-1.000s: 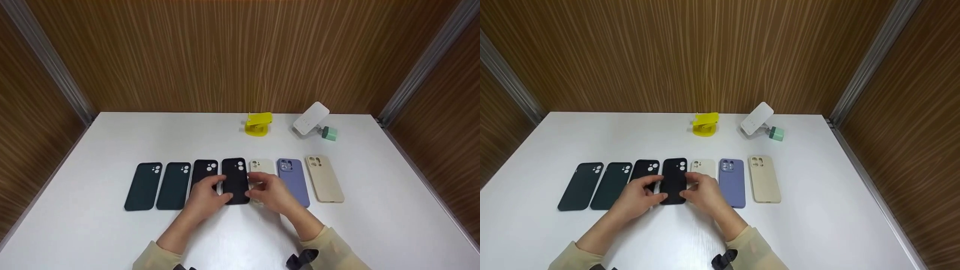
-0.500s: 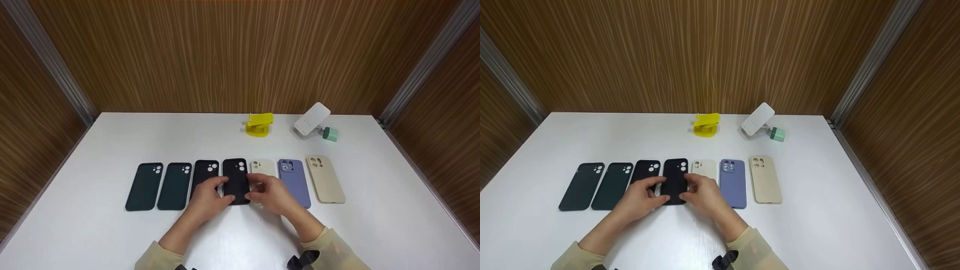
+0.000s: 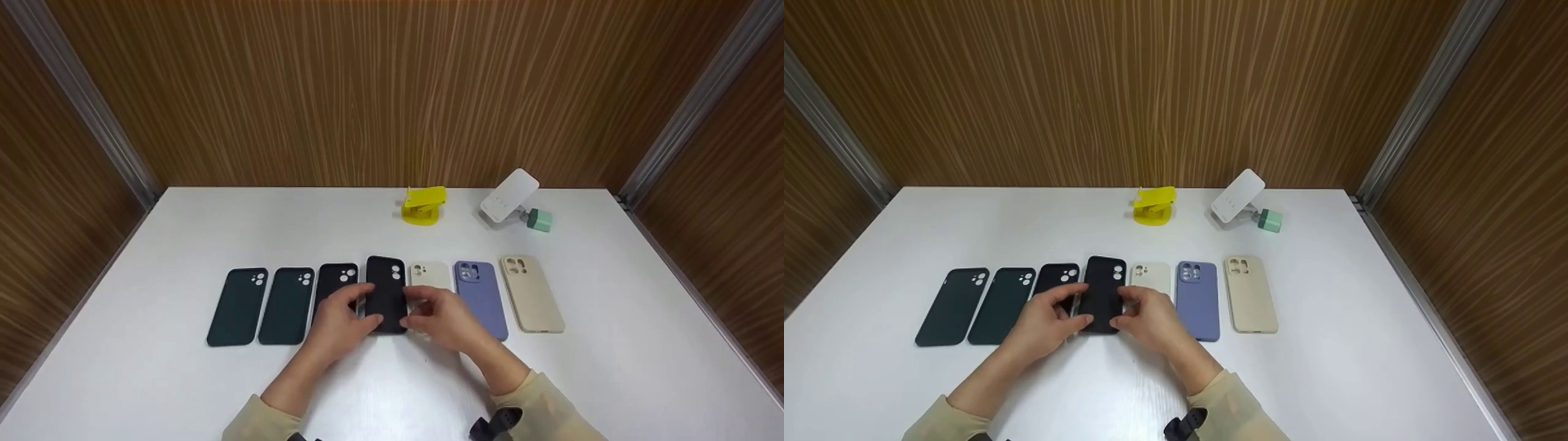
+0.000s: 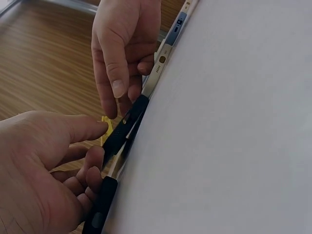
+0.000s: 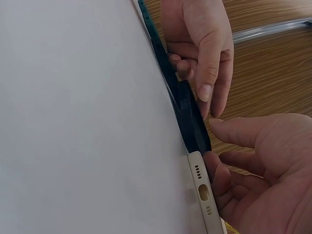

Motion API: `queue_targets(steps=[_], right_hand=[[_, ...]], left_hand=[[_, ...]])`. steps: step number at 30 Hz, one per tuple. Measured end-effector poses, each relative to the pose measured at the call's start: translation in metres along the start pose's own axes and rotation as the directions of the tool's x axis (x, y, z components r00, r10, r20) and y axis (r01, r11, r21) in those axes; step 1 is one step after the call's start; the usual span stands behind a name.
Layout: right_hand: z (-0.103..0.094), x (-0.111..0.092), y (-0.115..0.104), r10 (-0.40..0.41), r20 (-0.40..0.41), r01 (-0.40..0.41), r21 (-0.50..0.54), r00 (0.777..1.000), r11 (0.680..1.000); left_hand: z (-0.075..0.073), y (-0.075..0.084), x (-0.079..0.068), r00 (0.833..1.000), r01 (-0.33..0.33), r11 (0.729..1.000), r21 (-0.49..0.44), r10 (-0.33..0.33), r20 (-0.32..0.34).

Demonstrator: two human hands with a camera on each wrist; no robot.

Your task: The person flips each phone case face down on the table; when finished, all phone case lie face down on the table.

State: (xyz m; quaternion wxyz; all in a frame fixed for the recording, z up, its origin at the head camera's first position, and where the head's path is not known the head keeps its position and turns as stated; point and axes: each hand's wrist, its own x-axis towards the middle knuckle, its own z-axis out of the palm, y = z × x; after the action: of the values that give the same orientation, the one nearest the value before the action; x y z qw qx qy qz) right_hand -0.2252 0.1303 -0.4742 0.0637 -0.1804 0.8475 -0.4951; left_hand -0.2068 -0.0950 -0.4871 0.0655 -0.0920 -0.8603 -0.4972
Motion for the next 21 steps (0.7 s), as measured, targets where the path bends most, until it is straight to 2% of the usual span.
queue_targets(steps=[6,15,21], right_hand=[[0.0,0.0001,0.0005,-0.039,-0.003,0.039,-0.024,0.999,0.999],[0.0005,-0.0003,0.0021,-0.045,0.004,0.045,-0.031,0.999,0.999],[-0.0001,-0.0002,0.0021,-0.027,0.011,0.026,0.031,1.0,0.999]], left_hand=[[-0.0011,0.0025,-0.0002,1.0,-0.004,0.999,-0.053,0.002,-0.028],[-0.001,0.003,0.0002,1.0,-0.014,0.988,-0.152,0.011,-0.019],[0.001,0.0015,0.001,0.999,-0.002,0.98,-0.2,-0.005,-0.039]])
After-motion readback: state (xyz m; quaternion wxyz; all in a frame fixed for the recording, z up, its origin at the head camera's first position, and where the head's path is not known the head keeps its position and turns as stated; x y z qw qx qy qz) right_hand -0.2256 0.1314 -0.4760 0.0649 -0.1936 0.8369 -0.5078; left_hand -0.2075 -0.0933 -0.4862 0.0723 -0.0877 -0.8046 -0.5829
